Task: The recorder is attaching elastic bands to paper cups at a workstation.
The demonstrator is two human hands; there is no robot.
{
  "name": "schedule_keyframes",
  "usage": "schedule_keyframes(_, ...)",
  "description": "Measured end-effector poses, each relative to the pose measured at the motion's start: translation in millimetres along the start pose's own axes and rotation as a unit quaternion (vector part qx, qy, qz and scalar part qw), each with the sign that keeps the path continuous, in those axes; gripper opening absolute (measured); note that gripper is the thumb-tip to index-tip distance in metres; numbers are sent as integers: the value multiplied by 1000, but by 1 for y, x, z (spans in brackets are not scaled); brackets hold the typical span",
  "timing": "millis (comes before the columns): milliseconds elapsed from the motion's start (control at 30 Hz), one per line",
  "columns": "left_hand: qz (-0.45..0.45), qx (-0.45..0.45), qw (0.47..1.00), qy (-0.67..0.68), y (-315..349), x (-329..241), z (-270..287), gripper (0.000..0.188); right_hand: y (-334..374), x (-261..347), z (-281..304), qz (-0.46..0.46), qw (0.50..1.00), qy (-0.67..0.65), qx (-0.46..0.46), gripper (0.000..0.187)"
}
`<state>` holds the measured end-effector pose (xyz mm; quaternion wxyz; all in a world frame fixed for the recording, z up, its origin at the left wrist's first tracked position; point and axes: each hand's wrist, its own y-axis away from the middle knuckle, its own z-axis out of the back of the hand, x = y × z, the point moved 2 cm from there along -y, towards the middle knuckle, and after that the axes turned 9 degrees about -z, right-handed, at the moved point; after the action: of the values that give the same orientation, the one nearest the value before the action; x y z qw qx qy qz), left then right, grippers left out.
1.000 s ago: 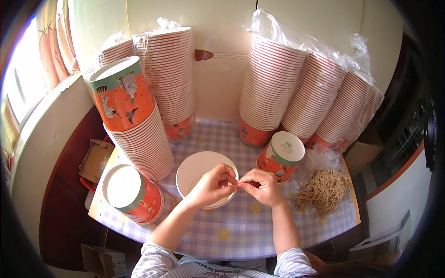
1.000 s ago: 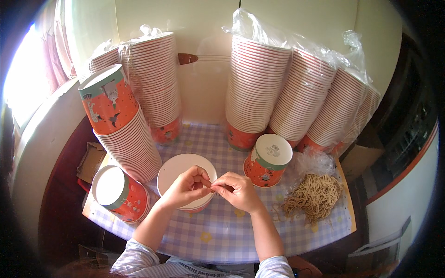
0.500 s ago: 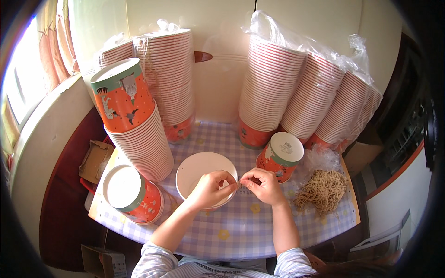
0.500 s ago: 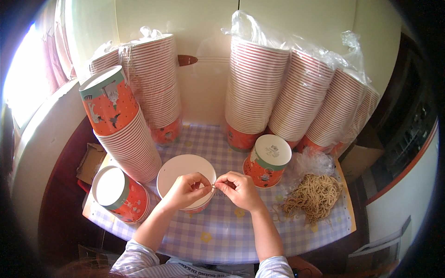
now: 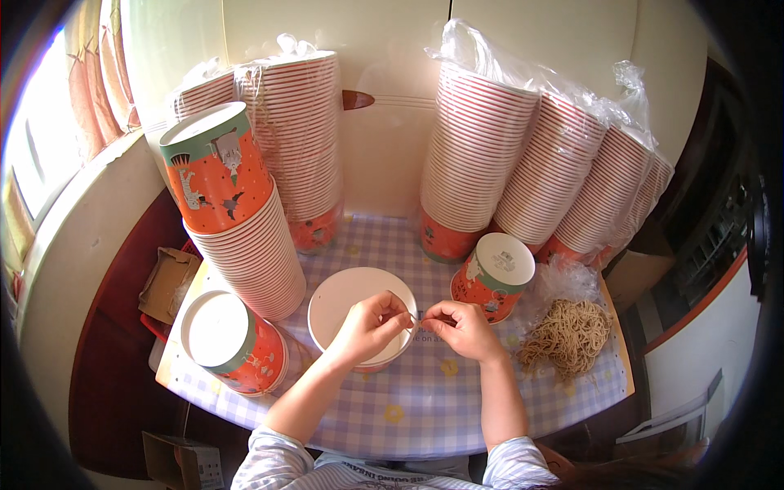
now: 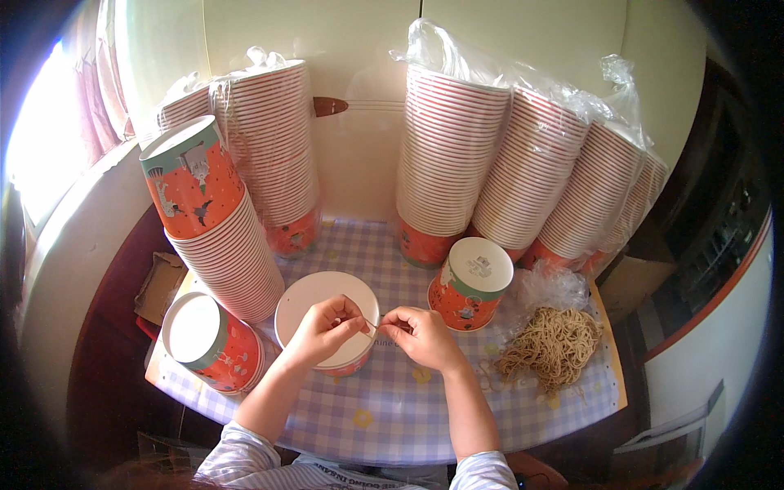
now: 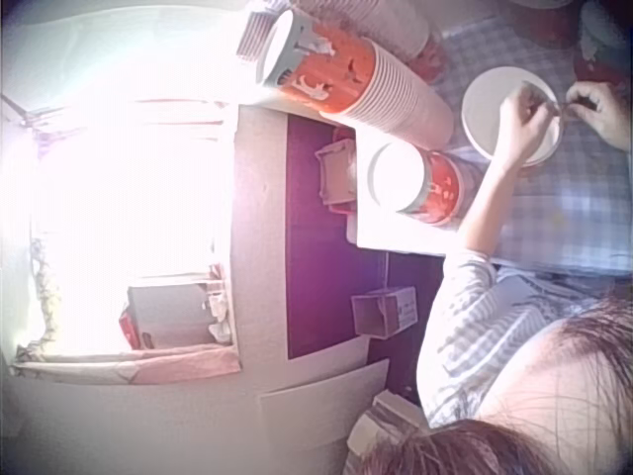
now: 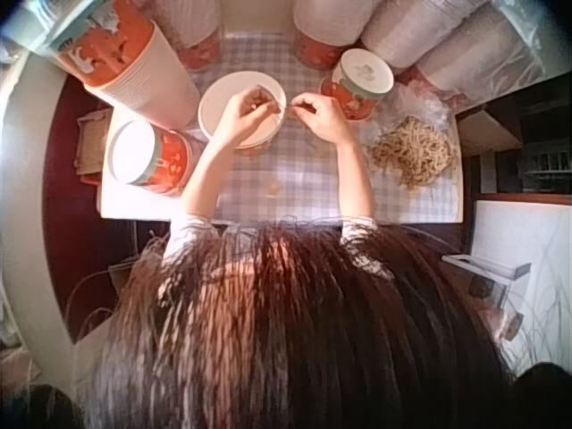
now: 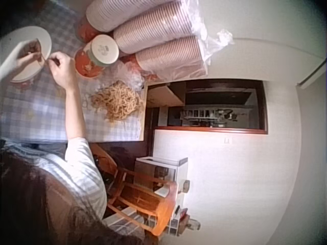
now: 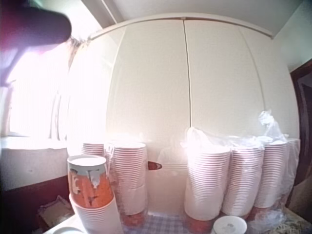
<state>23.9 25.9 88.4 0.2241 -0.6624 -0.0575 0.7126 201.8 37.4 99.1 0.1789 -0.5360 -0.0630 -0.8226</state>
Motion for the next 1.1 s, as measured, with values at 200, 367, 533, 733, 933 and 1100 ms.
schedule_keyframes(200, 2, -21, 1000, 16, 0, 2, 0, 10, 1, 1, 0, -6, 1000, -5, 13, 6)
schedule_keyframes(367, -43, -55, 993, -97, 1, 2, 3, 10, 1, 1, 2, 36, 999, 28, 29, 7)
schedule_keyframes(533, -69, -68, 978, -186, 2, -6, 2, 10, 2, 2, 3, 68, 997, 37, 29, 6)
schedule_keyframes(733, -80, -69, 968, -228, 3, -9, 1, 10, 3, 4, 2, 84, 994, 18, 69, 6)
schedule_keyframes(933, -109, -78, 951, -278, 3, -7, -3, 9, 2, 4, -4, 70, 992, 25, 100, 5)
schedule_keyframes(1100, -142, -81, 930, -330, 5, -7, -5, 10, 3, 5, -8, 71, 991, 0, 111, 5)
